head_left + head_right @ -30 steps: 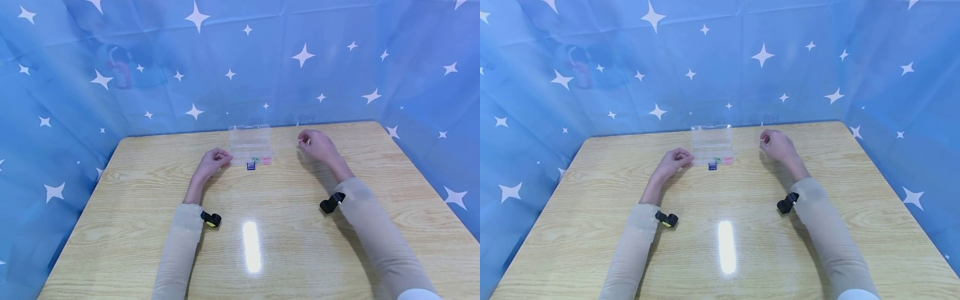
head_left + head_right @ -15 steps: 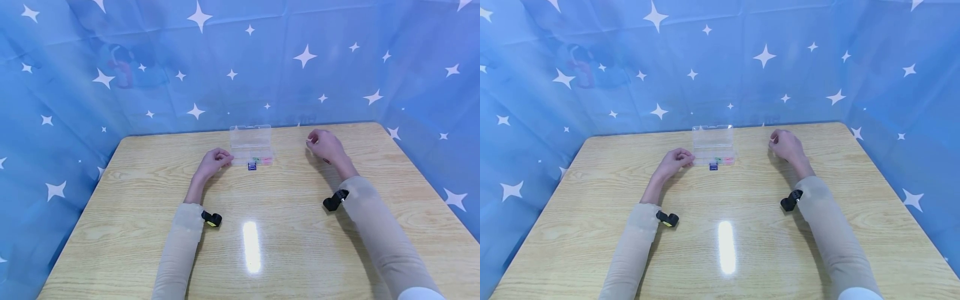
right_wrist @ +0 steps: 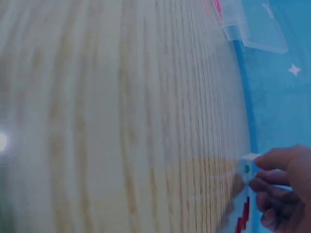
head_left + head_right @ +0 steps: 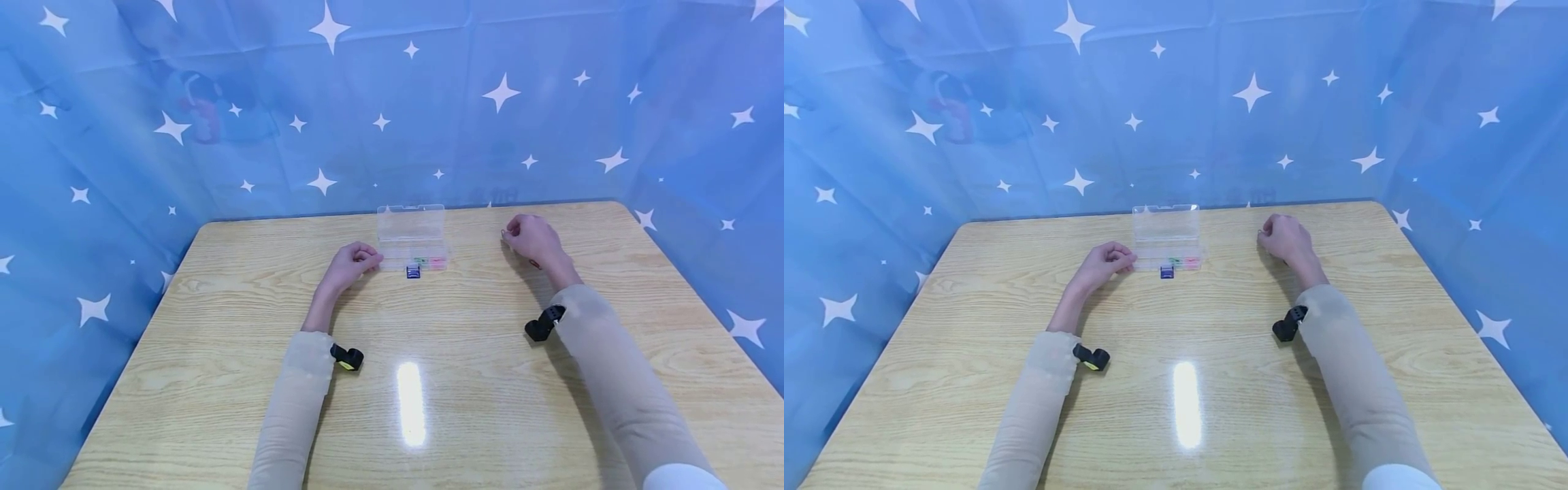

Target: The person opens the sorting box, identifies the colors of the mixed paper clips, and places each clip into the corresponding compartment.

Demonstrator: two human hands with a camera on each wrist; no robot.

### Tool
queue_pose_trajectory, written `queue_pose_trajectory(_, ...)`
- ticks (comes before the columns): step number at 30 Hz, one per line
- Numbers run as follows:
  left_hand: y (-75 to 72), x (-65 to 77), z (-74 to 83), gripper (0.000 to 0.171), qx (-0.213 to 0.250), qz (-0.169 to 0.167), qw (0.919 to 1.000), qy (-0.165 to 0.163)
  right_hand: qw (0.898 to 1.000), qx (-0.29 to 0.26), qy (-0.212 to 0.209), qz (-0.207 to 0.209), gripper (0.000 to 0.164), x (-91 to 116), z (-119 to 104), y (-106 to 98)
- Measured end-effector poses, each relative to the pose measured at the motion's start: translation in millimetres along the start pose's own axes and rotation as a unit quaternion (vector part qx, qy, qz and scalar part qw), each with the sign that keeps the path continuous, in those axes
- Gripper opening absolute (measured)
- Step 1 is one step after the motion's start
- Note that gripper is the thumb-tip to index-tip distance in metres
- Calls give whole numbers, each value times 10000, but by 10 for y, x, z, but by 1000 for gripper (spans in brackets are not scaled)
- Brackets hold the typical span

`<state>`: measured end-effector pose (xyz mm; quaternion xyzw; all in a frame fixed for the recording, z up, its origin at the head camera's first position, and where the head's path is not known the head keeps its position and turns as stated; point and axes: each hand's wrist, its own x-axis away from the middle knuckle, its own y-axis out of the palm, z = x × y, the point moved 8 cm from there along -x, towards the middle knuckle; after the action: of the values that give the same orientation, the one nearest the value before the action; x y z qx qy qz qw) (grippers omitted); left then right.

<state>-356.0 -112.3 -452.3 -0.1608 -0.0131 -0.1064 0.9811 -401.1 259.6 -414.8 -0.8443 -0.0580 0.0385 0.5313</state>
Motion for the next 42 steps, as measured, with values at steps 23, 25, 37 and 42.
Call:
queue_pose_trajectory(23, 4, -1, -12, 25, 1, 47, 10000, -62, 9998, 101, -95, -123, 23, -43, 25, 62)
queue_pose_trajectory(25, 5, 5, -4, 25, -7, 53, 10000, -62, 9998, 98, -127, -121, 23, -37, 20, 62)
queue_pose_trajectory(37, 13, 10, -5, 26, -65, 81, 9999, -42, 9996, -18, -255, -100, 27, 30, -10, 14)
queue_pose_trajectory(42, 13, 7, -11, 26, -75, 100, 9999, -44, 9994, -107, -324, -20, 27, 67, -67, -12)
